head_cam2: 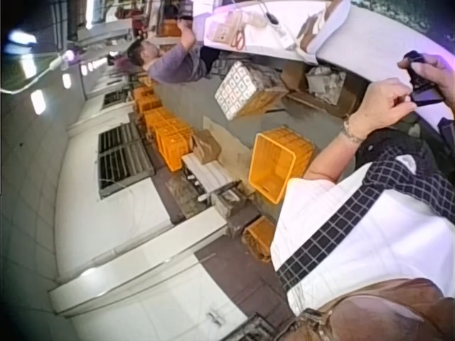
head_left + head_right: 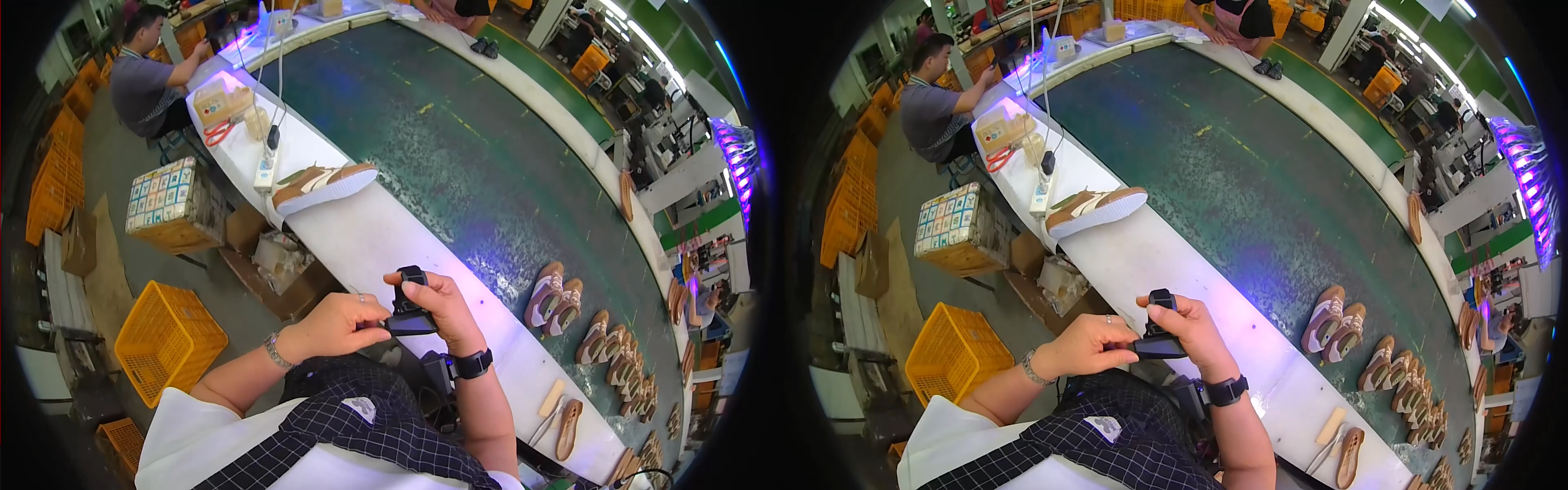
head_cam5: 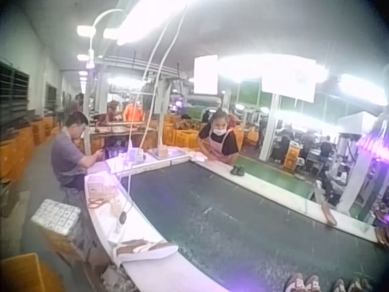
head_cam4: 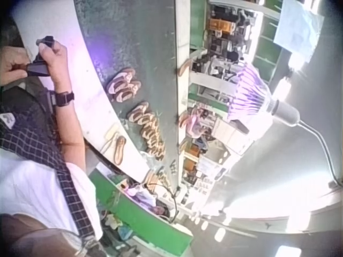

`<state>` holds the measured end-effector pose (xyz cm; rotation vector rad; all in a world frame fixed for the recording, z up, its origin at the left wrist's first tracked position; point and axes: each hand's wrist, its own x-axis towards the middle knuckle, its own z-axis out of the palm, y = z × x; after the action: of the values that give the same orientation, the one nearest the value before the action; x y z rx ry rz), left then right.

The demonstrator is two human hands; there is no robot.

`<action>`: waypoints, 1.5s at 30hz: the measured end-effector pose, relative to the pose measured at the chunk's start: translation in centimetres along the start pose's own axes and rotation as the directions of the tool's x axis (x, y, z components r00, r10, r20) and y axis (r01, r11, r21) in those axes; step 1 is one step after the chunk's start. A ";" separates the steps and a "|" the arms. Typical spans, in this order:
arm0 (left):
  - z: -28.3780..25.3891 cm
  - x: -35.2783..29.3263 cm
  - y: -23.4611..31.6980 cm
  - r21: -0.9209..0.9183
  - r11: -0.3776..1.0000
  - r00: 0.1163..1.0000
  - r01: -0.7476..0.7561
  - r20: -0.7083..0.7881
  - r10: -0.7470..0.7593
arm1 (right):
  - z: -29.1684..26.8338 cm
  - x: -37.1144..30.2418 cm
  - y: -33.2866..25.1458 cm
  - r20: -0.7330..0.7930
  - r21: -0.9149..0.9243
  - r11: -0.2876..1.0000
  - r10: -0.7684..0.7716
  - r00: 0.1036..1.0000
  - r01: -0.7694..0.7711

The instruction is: Inspecting and pairing shoe components on a conveyor belt in a manufacturing facility.

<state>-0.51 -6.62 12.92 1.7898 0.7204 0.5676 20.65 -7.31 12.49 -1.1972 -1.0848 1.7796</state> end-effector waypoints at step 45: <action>-12.6 6.0 5.2 0.636 0.644 0.449 -0.425 -0.469 0.760 | 10.0 7.6 -11.7 0.177 -0.765 0.083 -0.926 0.333 0.638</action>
<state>-3.86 4.72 22.04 2.2619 0.7038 1.8296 10.06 1.46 22.75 -0.8817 -1.8257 0.1035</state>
